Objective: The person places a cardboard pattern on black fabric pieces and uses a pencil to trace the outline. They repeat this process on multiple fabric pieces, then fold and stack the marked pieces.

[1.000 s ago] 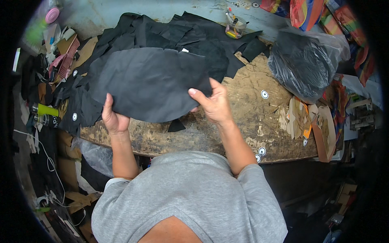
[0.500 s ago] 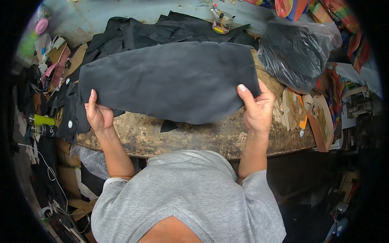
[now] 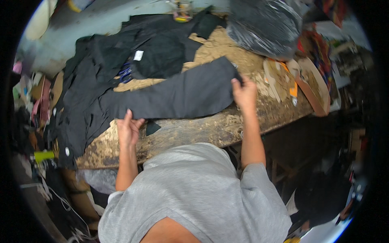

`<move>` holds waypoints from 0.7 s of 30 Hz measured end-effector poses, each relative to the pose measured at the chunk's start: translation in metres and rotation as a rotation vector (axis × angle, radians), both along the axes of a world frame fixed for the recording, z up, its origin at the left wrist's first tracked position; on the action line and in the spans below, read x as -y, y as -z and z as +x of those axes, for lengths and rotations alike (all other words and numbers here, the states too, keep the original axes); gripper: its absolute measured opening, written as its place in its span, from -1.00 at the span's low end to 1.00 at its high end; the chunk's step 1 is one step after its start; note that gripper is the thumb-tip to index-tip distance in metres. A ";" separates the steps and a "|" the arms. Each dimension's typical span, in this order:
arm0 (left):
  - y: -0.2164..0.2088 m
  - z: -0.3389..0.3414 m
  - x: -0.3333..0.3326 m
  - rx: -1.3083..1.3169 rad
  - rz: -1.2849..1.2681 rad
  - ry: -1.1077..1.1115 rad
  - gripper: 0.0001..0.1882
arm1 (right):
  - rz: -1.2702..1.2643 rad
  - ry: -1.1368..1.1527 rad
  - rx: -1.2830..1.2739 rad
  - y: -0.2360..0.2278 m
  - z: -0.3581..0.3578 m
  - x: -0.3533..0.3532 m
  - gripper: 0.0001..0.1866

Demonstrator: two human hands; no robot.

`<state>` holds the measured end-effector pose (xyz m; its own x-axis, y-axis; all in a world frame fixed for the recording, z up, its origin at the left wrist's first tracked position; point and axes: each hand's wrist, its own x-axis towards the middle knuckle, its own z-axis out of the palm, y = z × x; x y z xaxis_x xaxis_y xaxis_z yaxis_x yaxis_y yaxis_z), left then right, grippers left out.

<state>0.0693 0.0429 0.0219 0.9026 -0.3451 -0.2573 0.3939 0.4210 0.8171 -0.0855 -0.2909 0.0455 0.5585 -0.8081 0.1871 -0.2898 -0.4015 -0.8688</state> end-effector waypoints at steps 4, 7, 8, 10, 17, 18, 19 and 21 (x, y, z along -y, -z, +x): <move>0.034 -0.032 0.009 -0.178 0.073 0.136 -0.68 | -0.500 0.204 -0.320 0.069 -0.007 -0.022 -0.63; 0.037 -0.031 0.002 -0.102 0.087 0.127 -0.68 | -0.584 0.164 -0.137 0.081 -0.011 -0.023 -0.48; 0.037 -0.028 0.000 -0.044 0.067 0.139 -0.68 | -0.523 0.171 -0.153 0.079 -0.013 -0.023 -0.46; 0.035 -0.020 -0.007 -0.021 0.203 0.089 -0.71 | -0.418 0.170 -0.162 0.074 -0.014 -0.024 -0.41; 0.043 -0.014 -0.021 0.239 0.589 0.020 -0.75 | -0.471 0.246 -0.163 0.061 -0.038 0.014 -0.31; 0.045 -0.015 -0.021 0.315 0.581 0.002 -0.75 | -0.397 0.422 -0.202 0.057 -0.044 0.043 -0.29; 0.046 -0.016 -0.022 0.386 0.675 0.005 -0.74 | -0.381 0.569 -0.193 0.051 -0.052 0.079 -0.27; 0.048 -0.016 -0.024 0.545 0.837 -0.004 -0.71 | -0.312 0.873 -0.452 0.043 -0.067 0.142 -0.05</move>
